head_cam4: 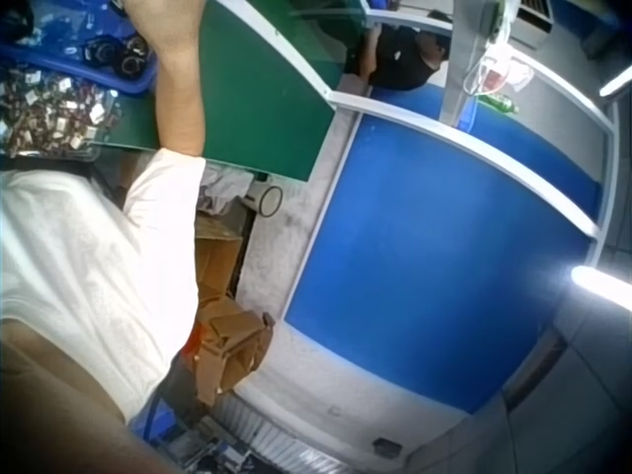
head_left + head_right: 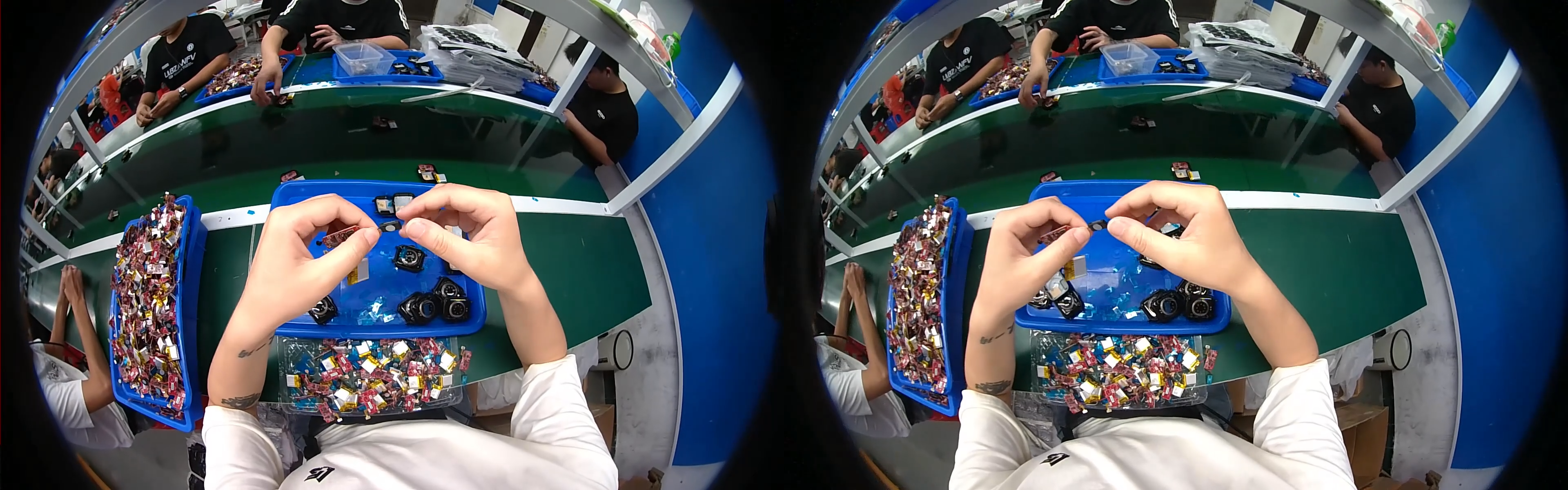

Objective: Assembling small electronic components at a factory workbench.

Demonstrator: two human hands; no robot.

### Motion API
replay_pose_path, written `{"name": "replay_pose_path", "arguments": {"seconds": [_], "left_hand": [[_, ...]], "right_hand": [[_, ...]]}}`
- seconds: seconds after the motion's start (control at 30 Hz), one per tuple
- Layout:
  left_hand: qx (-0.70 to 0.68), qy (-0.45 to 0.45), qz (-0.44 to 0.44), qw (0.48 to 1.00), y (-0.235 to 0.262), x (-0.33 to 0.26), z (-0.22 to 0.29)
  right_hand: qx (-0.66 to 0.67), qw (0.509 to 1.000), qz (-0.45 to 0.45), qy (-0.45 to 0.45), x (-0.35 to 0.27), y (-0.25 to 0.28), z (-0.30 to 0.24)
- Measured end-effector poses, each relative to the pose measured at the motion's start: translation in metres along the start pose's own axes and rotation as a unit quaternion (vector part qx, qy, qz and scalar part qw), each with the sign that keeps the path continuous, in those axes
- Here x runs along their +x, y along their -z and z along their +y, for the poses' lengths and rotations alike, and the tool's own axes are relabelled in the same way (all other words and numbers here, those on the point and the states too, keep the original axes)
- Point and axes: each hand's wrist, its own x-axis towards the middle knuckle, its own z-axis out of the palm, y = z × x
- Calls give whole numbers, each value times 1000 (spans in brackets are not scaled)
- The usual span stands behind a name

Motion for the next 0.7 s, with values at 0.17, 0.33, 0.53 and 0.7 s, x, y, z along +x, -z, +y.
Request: {"name": "replay_pose_path", "arguments": {"seconds": [0.17, 0.33, 0.53, 0.7], "left_hand": [[39, -29, -3, 999, -2, 2, -4], [5, -15, -29, 999, -2, 7, -12], [-34, 22, -47, 998, 2, 5, -4], [-39, -12, -27, 999, 4, 6, -8]], "right_hand": [[34, 999, -34, 12, 0, 2, 8], [93, 993, -66, -42, -1, -2, 11], [-384, 915, 30, 125, 13, 8, 26], [-541, 839, -46, 33, 14, 8, 47]]}}
